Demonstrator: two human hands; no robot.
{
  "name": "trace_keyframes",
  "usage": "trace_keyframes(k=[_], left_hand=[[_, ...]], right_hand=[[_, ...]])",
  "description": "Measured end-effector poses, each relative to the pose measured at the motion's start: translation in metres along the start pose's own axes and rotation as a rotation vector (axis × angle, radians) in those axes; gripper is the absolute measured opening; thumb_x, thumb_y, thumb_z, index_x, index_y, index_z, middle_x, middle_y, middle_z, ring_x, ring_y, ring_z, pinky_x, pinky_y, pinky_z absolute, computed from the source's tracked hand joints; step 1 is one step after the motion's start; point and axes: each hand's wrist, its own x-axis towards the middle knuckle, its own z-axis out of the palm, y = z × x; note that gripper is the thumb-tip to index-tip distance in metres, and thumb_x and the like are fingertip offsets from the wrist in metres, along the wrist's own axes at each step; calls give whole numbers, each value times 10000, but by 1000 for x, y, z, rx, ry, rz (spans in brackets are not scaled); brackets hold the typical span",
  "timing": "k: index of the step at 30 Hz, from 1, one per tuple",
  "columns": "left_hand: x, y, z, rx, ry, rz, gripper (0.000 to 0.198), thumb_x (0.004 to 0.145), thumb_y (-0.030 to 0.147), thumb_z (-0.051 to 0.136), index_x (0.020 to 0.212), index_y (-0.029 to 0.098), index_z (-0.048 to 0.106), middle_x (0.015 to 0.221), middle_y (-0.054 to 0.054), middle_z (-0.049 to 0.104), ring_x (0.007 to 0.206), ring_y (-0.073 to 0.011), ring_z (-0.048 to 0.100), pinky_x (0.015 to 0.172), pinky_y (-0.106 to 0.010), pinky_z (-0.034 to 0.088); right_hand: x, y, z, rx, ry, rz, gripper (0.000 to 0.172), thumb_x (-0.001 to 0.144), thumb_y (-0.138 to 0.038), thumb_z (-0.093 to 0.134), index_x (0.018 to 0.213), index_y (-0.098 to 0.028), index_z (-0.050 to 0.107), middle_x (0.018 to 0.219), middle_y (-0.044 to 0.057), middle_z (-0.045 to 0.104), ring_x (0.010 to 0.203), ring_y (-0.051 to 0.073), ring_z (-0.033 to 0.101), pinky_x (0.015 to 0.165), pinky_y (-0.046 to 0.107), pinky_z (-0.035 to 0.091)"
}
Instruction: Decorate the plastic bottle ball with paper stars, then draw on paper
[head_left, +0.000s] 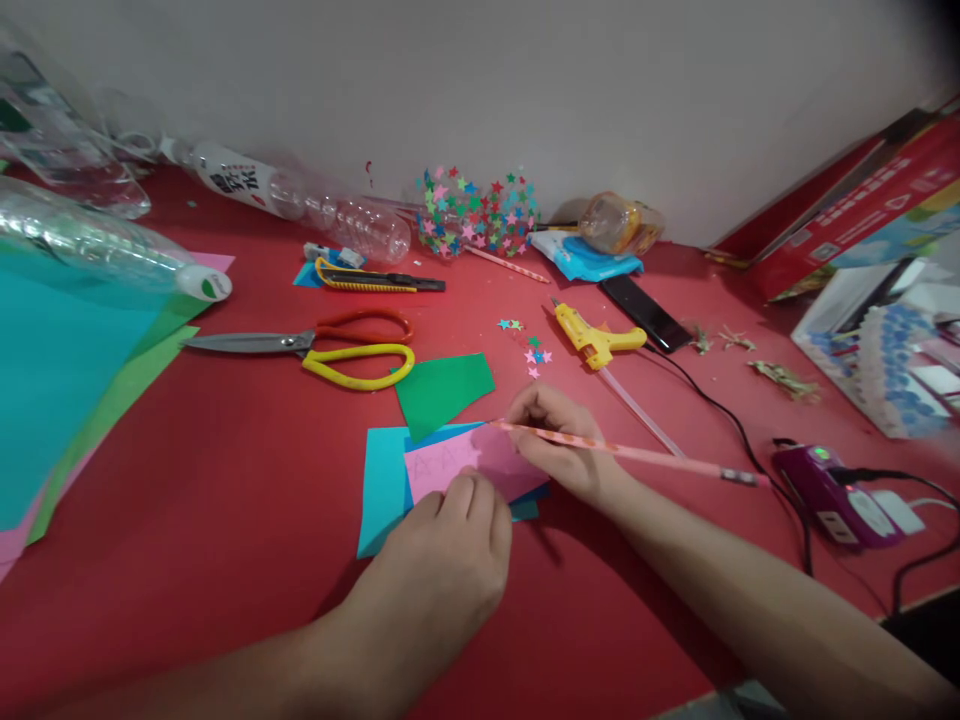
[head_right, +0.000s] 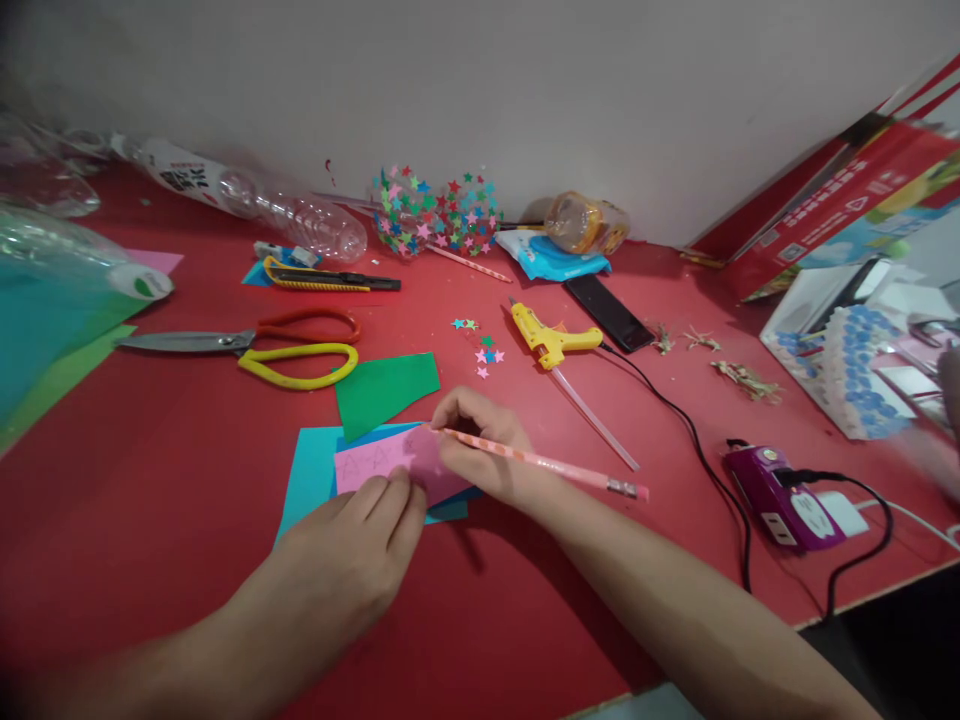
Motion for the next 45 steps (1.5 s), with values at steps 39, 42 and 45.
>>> trace_keyframes(k=[39, 42, 45], left_hand=[[-1, 1, 1, 50, -13, 70, 290, 746, 56, 431, 934, 79, 650, 975, -199, 705, 758, -241, 657, 535, -292, 509], [-1, 1, 1, 47, -12, 71, 302, 742, 55, 435, 952, 73, 652, 978, -200, 705, 763, -245, 659, 532, -294, 511], [-1, 1, 1, 46, -5, 75, 311, 738, 58, 442, 966, 64, 653, 984, -205, 704, 771, -250, 662, 538, -298, 515]], right_hand=[[4, 6, 3, -213, -44, -81, 80, 771, -187, 520, 694, -189, 500, 608, -35, 512, 566, 94, 476, 508, 197, 344], [4, 8, 3, -211, -47, -89, 78, 744, -160, 516, 675, -187, 491, 590, -46, 489, 541, 82, 432, 491, 192, 322], [4, 8, 2, -213, -55, -95, 83, 711, -132, 499, 654, -187, 474, 576, -52, 465, 533, 79, 407, 483, 191, 301]])
